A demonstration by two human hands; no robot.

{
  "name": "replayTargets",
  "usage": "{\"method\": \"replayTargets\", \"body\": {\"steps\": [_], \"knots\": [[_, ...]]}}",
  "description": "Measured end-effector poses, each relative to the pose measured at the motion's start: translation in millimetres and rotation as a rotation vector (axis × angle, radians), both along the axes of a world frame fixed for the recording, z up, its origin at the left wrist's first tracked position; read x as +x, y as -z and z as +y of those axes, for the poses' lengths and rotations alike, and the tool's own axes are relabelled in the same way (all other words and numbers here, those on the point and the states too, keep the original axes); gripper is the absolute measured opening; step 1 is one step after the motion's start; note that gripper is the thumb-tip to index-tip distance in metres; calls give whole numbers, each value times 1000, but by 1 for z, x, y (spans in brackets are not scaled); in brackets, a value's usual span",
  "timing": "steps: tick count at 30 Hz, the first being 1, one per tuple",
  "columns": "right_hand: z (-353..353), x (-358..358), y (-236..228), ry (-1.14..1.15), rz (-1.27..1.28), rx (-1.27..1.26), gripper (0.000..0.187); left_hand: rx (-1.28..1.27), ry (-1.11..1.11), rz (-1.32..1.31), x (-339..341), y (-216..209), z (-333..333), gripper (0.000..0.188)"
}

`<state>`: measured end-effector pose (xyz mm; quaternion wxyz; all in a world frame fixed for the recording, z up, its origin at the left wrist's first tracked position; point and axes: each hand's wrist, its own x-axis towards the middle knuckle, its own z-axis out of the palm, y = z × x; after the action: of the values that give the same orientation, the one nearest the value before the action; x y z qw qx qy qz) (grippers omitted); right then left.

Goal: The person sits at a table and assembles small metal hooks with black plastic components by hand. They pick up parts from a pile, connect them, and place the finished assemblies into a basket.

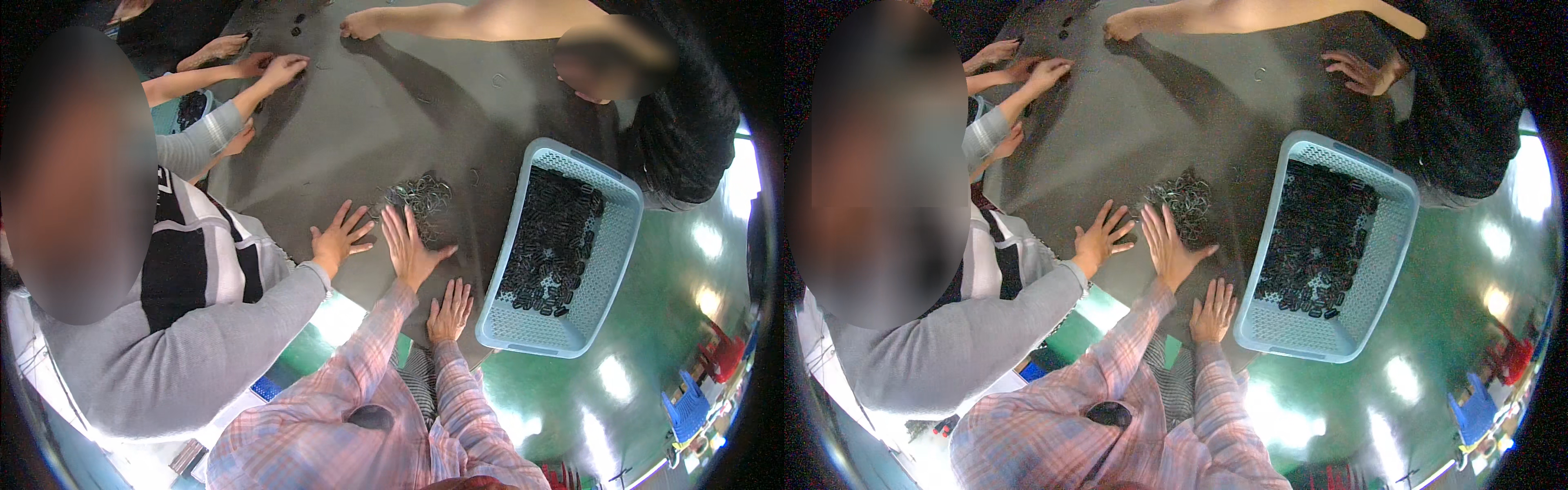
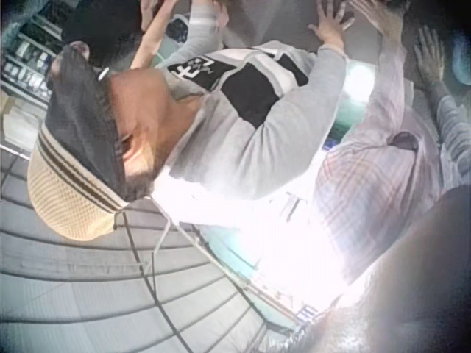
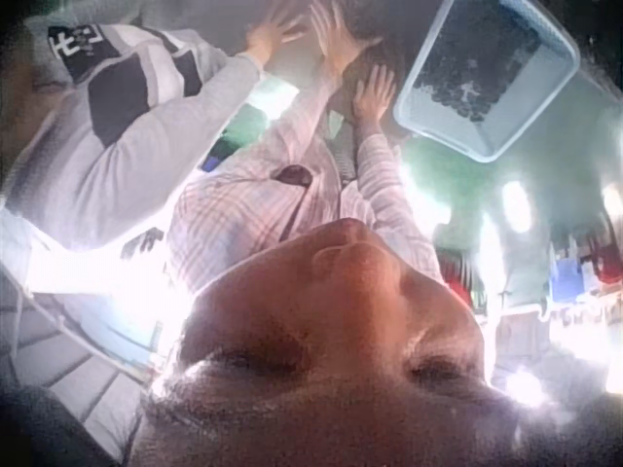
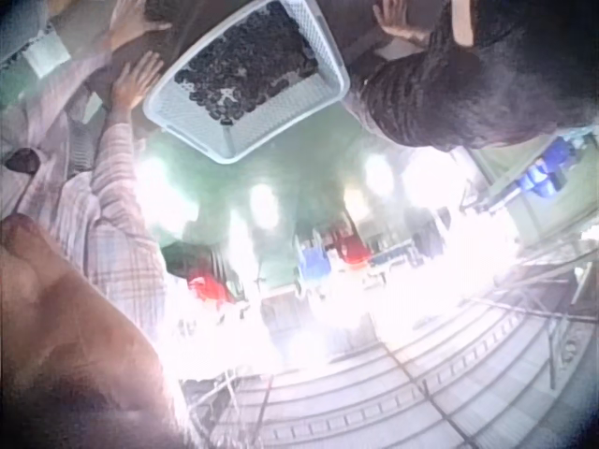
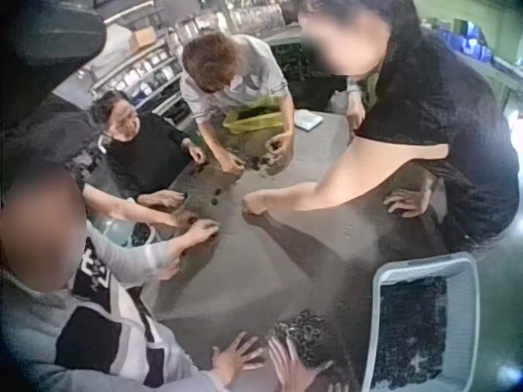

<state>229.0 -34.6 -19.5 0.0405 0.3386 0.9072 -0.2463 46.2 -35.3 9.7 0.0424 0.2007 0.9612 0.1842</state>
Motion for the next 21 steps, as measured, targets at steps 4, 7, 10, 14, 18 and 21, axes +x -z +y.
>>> {"method": "replayTargets", "body": {"steps": [4, 7, 10, 14, 18, 21], "knots": [[1, 5, 7, 16, -9, 62, 62, 120, 23, 69, -65, 1, 85, 126], [13, 16, 17, 70, -2, 161, 60, 207, 159, 117, -126, 0, 213, 119], [-14, 4, 8, -14, 51, 75, 59, 187, 74, 226, -214, -14, 238, 96], [-15, -1, 0, 3, 9, -59, 60, 473, 291, 225, -189, -11, 220, 76], [3, 9, 12, 52, 57, 25, 63, 202, 367, 190, -115, -8, 144, 86], [9, -30, -4, 106, -26, 57, 61, 11, 221, 146, -100, 0, 66, 89]]}}
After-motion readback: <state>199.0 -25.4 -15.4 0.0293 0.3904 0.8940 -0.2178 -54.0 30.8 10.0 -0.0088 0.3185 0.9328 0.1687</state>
